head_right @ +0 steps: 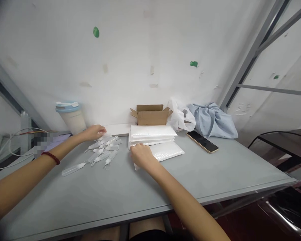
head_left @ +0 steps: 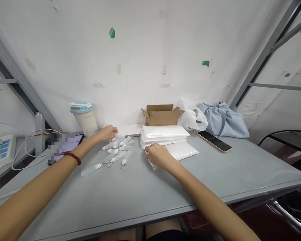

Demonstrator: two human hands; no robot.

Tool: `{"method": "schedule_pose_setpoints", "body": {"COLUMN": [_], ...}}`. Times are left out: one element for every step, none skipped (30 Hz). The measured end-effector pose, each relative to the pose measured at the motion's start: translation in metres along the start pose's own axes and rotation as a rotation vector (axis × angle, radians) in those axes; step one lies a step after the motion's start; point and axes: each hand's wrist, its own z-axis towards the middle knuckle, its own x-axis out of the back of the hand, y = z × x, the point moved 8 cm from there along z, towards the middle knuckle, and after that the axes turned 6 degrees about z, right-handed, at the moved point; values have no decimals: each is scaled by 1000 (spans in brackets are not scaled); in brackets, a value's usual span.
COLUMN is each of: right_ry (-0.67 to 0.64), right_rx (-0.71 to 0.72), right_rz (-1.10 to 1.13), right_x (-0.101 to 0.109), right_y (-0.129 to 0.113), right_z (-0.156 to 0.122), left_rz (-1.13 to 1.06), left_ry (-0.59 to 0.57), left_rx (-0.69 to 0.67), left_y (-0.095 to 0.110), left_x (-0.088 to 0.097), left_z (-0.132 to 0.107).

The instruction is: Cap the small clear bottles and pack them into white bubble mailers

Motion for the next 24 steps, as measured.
{"method": "schedule_pose_setpoints", "body": {"right_ry": [-1, 0, -1, -1, -1, 0, 0, 0, -2, -4, -5, -6, -6, -6, -6, -5, -6, -6, -7, -8, -9, -10, -11, -12], "right_rx": [5, 10, 14, 18, 20, 21, 22, 22, 22, 24, 25, 28, 29, 28, 29, 26, 21, 17, 13, 12, 14, 17, 22, 25], "right_rz": [-3, -8, -13, -15, -15, -14, -11, -8, -7, -6, -7, -7, -8, -8, -7, -6, -6, -5, -4, -4, -4, -4, -5, -5], "right_x": [0, 1, 1, 1, 0, 0, 0, 0, -1, -1, -1, 0, 0, 0, 1, 1, 1, 1, 1, 1, 1, 1, 1, 0], "right_y": [-1, -2, -3, -4, -4, -5, -5, -5, -5, -5, -5, -5, -5, -5, -5, -5, -4, -4, -3, -3, -3, -3, -3, -3], "right_z": [0, 0, 0, 0, 0, -1, -1, -1, -1, -1, -2, -2, -2, -2, -2, -2, -2, -2, -2, -2, -2, -3, -3, -3], "left_rz": [1, 0, -1, -2, 0, 5, 13, 24, 35, 46, 58, 71, 83, 92, 98, 99, 95, 84, 66, 39, 4, -38, -84, -131], "left_ry": [-9, -21, -31, -38, -40, -39, -33, -24, -13, 3, 21, 41, 60, 79, 98, 121, 151, 191, 238, 289, 339, 389, 439, 490], "left_rx": [-16, -32, -45, -51, -53, -52, -49, -49, -52, -58, -63, -66, -68, -66, -62, -54, -38, -9, 38, 97, 161, 229, 289, 339], "left_y": [0, -1, -3, -6, -8, -11, -13, -14, -14, -13, -12, -10, -8, -6, -5, -4, -4, -5, -9, -15, -21, -28, -35, -40], "left_x": [-1, -2, -3, -3, -4, -4, -5, -6, -7, -8, -9, -9, -9, -8, -7, -4, -1, 4, 10, 16, 21, 27, 31, 36], "left_z": [0, 0, 1, 2, 3, 4, 5, 5, 5, 5, 5, 4, 2, 1, -1, -2, -4, -5, -7, -9, -12, -16, -20, -25]}}
